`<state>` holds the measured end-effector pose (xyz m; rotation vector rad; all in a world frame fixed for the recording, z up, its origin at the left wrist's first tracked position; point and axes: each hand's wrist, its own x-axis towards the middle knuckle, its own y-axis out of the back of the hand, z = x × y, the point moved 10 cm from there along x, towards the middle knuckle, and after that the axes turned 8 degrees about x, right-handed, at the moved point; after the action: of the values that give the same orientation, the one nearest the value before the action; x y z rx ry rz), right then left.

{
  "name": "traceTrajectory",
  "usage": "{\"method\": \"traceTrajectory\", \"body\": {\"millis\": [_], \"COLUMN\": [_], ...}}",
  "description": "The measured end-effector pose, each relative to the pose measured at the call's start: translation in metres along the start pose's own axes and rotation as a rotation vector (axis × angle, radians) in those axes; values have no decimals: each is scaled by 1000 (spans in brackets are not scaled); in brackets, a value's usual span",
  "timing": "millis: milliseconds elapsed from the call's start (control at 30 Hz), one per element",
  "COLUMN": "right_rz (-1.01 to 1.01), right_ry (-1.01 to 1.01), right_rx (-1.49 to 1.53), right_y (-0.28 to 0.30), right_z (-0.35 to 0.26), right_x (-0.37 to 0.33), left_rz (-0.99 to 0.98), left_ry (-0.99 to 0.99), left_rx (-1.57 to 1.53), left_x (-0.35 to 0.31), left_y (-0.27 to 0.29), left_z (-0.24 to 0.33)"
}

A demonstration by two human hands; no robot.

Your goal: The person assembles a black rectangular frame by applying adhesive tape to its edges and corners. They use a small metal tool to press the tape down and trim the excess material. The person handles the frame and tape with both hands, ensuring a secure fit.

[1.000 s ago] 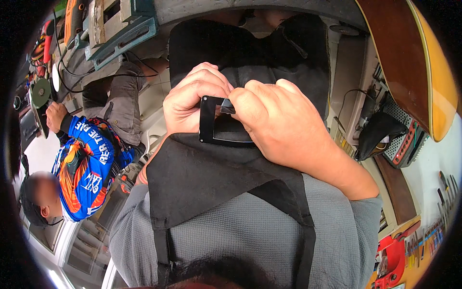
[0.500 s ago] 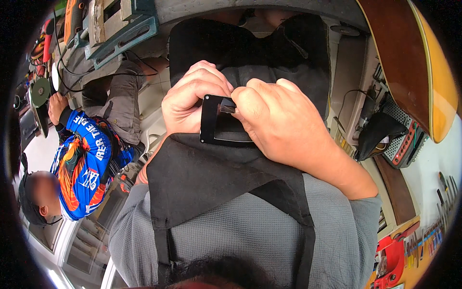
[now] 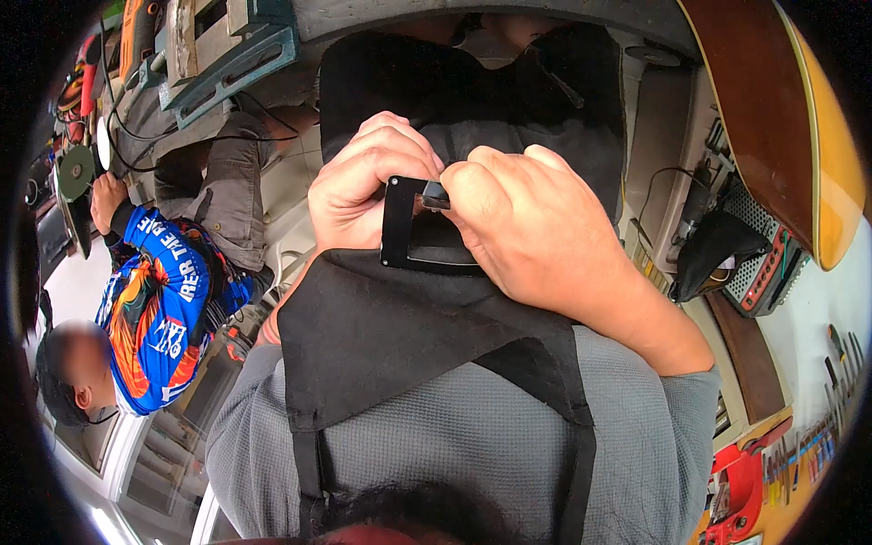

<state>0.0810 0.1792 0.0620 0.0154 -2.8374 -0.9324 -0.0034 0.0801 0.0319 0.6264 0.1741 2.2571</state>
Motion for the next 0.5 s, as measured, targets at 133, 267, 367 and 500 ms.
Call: {"method": "traceTrajectory", "body": {"millis": [133,267,367,500], "right_rz": [15,21,31,25], "right_ry": [13,16,23,-13], "right_rx": [-29,-31,-25,9], "right_y": [2,2,2,1], "right_z": [-2,0,-1,2], "right_x": [1,0,2,1], "left_rz": [9,2,1,18], "left_ry": [4,20,19,23], "left_rx": [21,10,-1,-9], "left_x": [-3,-5,-4,-4], "left_y": [0,0,1,2], "left_z": [-4,-6,-6,-6]}}
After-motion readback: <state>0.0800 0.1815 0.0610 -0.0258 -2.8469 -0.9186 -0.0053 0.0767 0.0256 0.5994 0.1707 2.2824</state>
